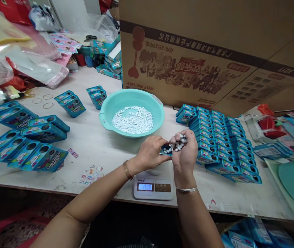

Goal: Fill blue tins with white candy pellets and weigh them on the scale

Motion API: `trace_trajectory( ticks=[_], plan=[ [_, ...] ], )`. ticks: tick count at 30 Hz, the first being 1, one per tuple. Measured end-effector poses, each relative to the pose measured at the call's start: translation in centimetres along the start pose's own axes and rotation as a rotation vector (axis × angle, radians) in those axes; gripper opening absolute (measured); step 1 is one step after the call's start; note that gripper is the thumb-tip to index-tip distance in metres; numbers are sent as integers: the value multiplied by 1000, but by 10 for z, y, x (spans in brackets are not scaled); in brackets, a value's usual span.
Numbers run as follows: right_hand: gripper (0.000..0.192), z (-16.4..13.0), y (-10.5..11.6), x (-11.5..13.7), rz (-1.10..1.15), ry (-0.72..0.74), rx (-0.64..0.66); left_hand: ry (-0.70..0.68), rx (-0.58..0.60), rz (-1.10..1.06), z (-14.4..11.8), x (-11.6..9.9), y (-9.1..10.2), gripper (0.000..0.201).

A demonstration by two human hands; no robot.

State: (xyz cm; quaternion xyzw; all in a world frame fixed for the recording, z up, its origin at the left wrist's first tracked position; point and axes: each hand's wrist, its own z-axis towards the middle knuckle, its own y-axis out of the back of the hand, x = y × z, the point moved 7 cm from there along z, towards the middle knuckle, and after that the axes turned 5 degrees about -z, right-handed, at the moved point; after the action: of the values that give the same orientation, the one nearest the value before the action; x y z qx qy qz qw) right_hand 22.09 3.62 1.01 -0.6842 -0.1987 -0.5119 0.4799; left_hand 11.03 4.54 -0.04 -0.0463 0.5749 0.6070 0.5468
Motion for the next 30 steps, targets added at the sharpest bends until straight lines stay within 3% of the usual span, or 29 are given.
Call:
trace_trajectory(
  ticks=[30],
  plan=[
    [24,-9,-12,10,-114,77,52,-34,-7,14,-1,0,2,30]
  ],
)
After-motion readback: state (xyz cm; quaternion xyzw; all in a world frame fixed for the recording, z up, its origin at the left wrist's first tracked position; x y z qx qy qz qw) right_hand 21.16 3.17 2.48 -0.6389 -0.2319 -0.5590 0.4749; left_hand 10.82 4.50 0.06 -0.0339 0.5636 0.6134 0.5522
